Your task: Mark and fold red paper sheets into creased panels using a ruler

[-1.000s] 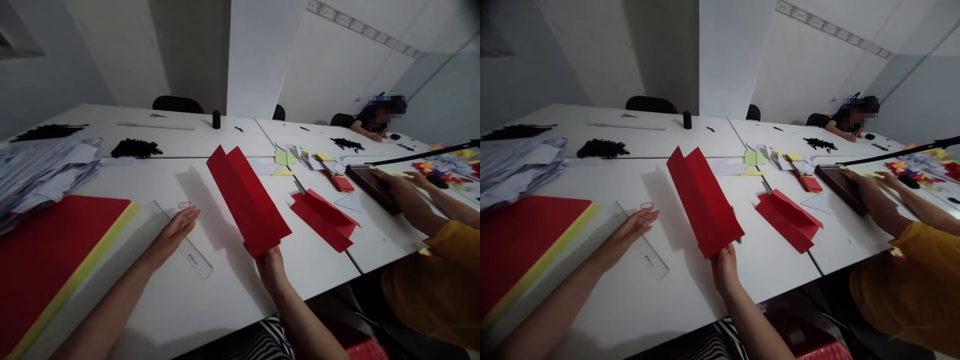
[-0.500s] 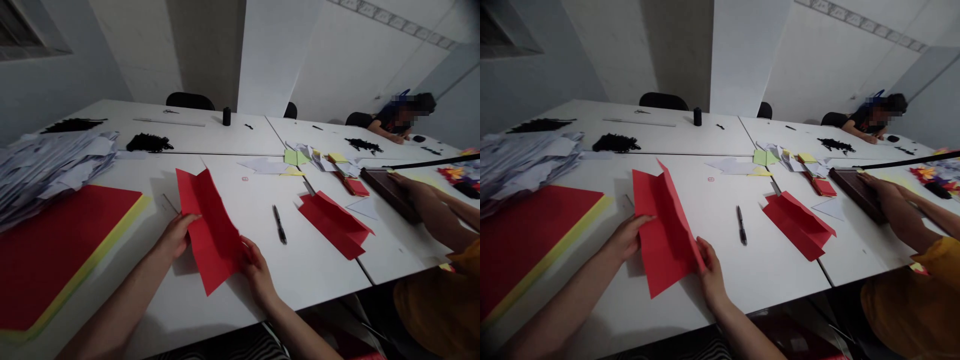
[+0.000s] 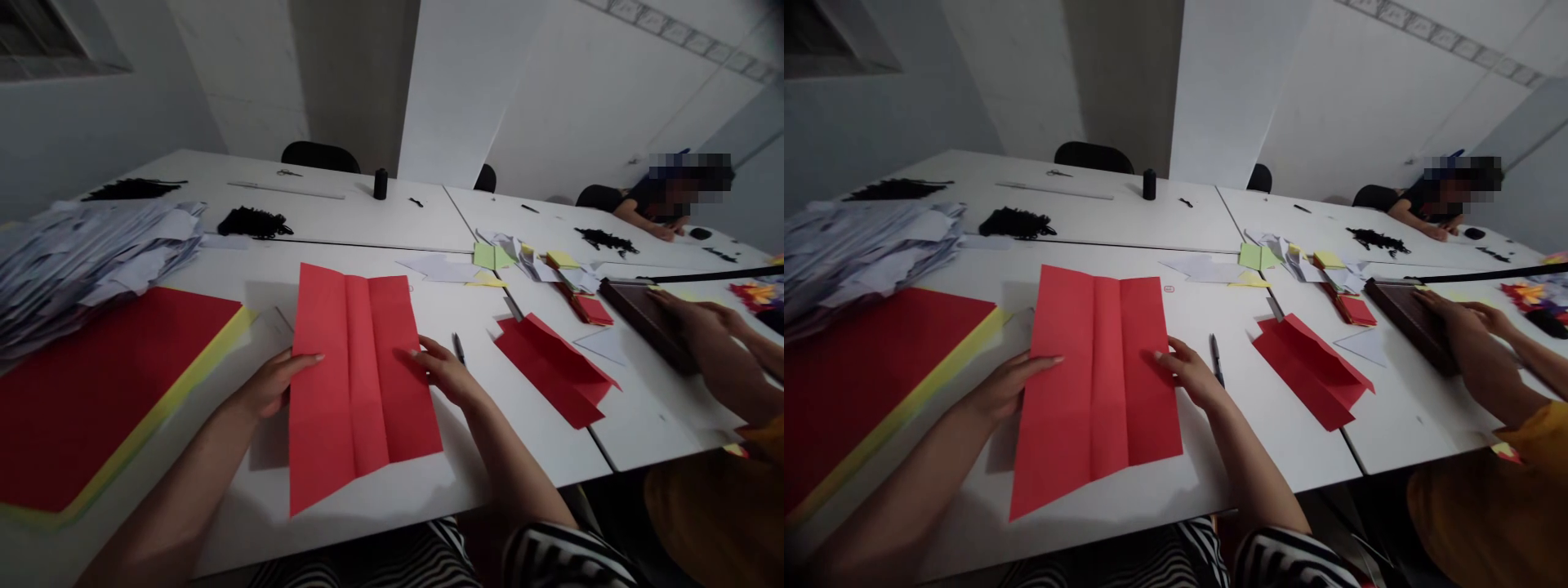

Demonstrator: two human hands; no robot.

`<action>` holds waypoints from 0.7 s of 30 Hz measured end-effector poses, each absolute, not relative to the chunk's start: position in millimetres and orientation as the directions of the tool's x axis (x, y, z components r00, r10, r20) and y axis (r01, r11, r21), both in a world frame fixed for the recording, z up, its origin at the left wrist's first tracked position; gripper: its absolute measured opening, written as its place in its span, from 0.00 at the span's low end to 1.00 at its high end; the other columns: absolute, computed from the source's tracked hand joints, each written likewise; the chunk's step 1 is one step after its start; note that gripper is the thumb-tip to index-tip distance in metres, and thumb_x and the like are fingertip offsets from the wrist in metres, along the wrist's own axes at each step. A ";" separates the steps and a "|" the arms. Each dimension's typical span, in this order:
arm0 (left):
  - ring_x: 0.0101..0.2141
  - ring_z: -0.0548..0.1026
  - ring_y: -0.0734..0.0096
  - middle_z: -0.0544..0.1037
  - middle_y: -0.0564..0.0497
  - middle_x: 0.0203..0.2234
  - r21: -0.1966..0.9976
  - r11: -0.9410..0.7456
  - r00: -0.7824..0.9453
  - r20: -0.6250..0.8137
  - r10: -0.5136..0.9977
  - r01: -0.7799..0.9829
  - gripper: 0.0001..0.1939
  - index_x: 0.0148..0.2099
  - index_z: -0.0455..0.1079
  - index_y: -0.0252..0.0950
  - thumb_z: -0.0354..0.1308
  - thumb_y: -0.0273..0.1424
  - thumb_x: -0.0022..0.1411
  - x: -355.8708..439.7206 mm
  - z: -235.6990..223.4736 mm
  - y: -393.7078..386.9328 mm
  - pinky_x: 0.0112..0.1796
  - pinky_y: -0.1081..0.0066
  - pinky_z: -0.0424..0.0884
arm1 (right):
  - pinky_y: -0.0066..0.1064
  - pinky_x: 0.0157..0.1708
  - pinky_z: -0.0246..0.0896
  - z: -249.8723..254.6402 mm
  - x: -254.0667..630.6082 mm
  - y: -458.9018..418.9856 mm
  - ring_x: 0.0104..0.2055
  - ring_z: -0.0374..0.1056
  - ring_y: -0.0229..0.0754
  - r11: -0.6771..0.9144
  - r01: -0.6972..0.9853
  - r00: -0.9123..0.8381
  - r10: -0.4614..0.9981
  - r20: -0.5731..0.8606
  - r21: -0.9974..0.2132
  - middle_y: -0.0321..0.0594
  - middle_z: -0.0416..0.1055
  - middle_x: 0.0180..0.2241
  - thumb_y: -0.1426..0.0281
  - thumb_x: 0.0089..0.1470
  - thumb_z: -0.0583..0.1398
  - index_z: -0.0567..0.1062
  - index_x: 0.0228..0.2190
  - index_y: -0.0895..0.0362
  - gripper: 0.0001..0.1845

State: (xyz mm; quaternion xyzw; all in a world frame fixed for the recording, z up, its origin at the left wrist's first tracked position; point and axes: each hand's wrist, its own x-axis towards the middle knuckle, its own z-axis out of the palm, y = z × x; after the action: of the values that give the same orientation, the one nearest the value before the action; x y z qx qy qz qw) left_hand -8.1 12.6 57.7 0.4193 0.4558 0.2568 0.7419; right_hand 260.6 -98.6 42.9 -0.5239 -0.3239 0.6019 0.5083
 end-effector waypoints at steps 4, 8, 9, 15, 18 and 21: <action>0.41 0.79 0.54 0.80 0.45 0.43 0.844 0.535 0.480 -0.486 0.731 0.040 0.26 0.48 0.73 0.39 0.71 0.39 0.46 -11.0 52.6 11.7 0.37 0.65 0.77 | 0.40 0.44 0.67 30.2 253.0 -81.7 0.44 0.72 0.49 -0.267 -0.294 -0.036 0.962 -0.269 -0.918 0.43 0.76 0.43 0.55 0.48 0.67 0.75 0.40 0.55 0.21; 0.44 0.78 0.54 0.79 0.46 0.46 0.842 0.536 0.501 -0.491 0.713 0.064 0.25 0.49 0.73 0.41 0.70 0.40 0.48 -14.7 47.7 12.9 0.41 0.63 0.77 | 0.36 0.40 0.67 18.0 254.8 -80.7 0.40 0.73 0.46 -0.248 -0.323 -0.016 0.966 -0.256 -0.914 0.41 0.76 0.39 0.56 0.46 0.68 0.76 0.36 0.56 0.20; 0.45 0.78 0.54 0.78 0.46 0.46 0.839 0.539 0.508 -0.496 0.704 0.072 0.25 0.50 0.73 0.42 0.69 0.40 0.49 -15.5 46.2 13.5 0.42 0.62 0.76 | 0.35 0.40 0.67 16.1 256.1 -81.4 0.39 0.73 0.46 -0.243 -0.332 -0.018 0.968 -0.252 -0.911 0.41 0.76 0.38 0.56 0.47 0.68 0.76 0.36 0.56 0.19; 0.45 0.77 0.51 0.79 0.46 0.45 0.847 0.520 0.505 -0.497 0.706 0.106 0.25 0.51 0.74 0.42 0.68 0.42 0.50 -12.6 44.3 17.2 0.44 0.58 0.75 | 0.33 0.42 0.67 13.1 262.7 -83.5 0.38 0.72 0.43 -0.231 -0.409 -0.072 0.973 -0.221 -0.883 0.40 0.76 0.37 0.60 0.50 0.67 0.78 0.37 0.56 0.15; 0.47 0.76 0.49 0.78 0.46 0.47 0.866 0.480 0.517 -0.476 0.711 0.137 0.27 0.52 0.73 0.43 0.66 0.44 0.50 -12.5 52.2 11.9 0.45 0.57 0.75 | 0.33 0.42 0.67 13.6 264.4 -84.0 0.38 0.72 0.43 -0.234 -0.424 -0.085 0.972 -0.218 -0.875 0.40 0.76 0.36 0.61 0.50 0.67 0.78 0.37 0.56 0.15; 0.52 0.72 0.47 0.76 0.49 0.51 0.895 0.363 0.428 -0.444 0.788 0.260 0.26 0.52 0.73 0.47 0.64 0.46 0.50 -25.3 60.7 -5.6 0.47 0.56 0.74 | 0.33 0.42 0.67 15.9 264.9 -85.4 0.38 0.72 0.42 -0.245 -0.451 -0.104 0.969 -0.222 -0.858 0.40 0.76 0.36 0.61 0.49 0.67 0.78 0.38 0.56 0.15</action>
State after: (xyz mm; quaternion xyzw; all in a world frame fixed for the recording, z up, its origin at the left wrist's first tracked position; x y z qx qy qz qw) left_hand -25.3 -5.6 60.7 0.5279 0.4963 0.1999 0.6596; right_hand 264.9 -85.4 15.9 -0.4121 -0.3148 0.6728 0.5276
